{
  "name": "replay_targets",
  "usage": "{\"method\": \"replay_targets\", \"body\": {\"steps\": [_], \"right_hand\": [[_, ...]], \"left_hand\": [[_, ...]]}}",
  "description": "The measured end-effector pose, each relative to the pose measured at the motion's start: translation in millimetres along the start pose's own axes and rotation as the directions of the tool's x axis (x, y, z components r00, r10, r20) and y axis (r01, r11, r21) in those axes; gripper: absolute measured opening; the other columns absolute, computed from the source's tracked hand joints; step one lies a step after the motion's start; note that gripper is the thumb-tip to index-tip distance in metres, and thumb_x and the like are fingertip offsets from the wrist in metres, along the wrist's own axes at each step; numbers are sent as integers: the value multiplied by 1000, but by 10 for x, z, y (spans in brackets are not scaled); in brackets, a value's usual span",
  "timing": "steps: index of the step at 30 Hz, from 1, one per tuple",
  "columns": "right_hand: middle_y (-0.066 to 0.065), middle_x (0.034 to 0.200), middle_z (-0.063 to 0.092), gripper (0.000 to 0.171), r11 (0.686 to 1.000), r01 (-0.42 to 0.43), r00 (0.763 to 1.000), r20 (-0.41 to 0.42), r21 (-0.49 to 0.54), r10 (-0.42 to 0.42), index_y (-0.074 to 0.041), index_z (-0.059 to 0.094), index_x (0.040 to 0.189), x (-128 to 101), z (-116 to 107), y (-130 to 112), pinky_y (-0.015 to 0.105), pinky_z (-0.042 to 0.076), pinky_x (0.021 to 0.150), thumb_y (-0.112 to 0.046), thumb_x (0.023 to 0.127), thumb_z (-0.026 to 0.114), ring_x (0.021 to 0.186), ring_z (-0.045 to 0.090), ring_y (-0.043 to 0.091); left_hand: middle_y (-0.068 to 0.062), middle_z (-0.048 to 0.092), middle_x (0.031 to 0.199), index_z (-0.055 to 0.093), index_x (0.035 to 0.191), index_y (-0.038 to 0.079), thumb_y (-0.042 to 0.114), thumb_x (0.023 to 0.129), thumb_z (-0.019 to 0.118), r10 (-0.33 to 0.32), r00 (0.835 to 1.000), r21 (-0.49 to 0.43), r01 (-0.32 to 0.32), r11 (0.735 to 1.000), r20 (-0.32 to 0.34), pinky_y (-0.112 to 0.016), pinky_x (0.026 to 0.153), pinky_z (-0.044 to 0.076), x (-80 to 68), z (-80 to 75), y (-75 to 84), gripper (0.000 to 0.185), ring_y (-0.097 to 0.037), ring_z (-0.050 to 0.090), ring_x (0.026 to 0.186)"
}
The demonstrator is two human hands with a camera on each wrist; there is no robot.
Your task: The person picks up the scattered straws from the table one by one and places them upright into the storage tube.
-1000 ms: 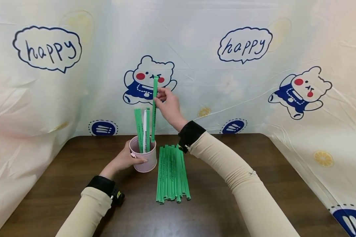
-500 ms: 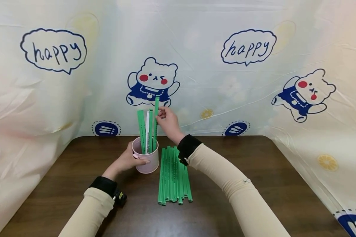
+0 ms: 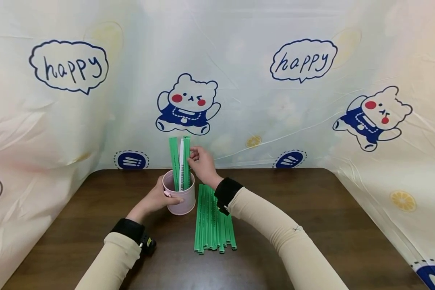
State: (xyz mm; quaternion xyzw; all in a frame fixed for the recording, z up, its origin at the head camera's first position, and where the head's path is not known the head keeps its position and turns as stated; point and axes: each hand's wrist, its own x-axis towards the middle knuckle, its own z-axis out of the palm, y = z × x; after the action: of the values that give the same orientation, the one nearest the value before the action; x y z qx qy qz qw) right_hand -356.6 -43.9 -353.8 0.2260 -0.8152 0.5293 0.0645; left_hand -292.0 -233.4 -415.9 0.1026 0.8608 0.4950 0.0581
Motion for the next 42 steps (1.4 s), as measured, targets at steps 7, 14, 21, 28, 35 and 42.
{"method": "replay_targets", "body": {"steps": [7,14,21,28,35,42], "right_hand": [[22,113,64,36,1000,-4,1000,6,-11,4,5,55,136,-80,27,67,39,55,95,-2,100,59,105,63,32],[21,115,63,40,1000,-30,999,21,-5,30,4,53,139,-69,-10,73,32,53,89,-6,102,60,107,63,31],[21,119,62,43,999,-44,999,13,-5,44,3,51,142,3,-236,69,35,52,89,-11,103,60,112,60,33],[22,124,60,39,992,-110,992,47,-68,113,4,53,140,-24,-556,335,39,55,97,-8,103,58,115,64,34],[6,111,61,47,981,-55,987,136,-188,81,-7,55,140,194,-666,1590,33,51,80,-32,101,65,89,63,18],[24,103,65,43,916,-269,939,129,-297,318,9,53,140,-293,-774,1084,38,57,80,-7,101,61,87,67,37]], "left_hand": [[-35,19,155,1,156,-4,24,84,83,5,1000,-14,-5,1000,16,-70,117,34,3,65,-11,113,-52,35,140],[-35,19,156,1,157,-4,25,85,83,3,1000,-5,-3,1000,22,-70,117,34,12,77,5,113,-52,35,140],[-35,21,155,2,157,-4,25,84,83,9,1000,5,-9,1000,8,-71,116,34,20,26,29,112,-52,36,139],[-33,19,156,2,157,-1,27,84,83,-2,1000,19,2,1000,5,-72,117,31,29,-14,12,113,-51,35,139],[-33,19,158,0,158,-1,27,85,83,-34,999,19,34,999,7,-72,118,29,28,-16,29,113,-51,33,141],[-34,19,157,0,157,-3,24,85,82,-39,999,15,39,999,6,-72,118,30,10,14,16,112,-51,33,141]]}}
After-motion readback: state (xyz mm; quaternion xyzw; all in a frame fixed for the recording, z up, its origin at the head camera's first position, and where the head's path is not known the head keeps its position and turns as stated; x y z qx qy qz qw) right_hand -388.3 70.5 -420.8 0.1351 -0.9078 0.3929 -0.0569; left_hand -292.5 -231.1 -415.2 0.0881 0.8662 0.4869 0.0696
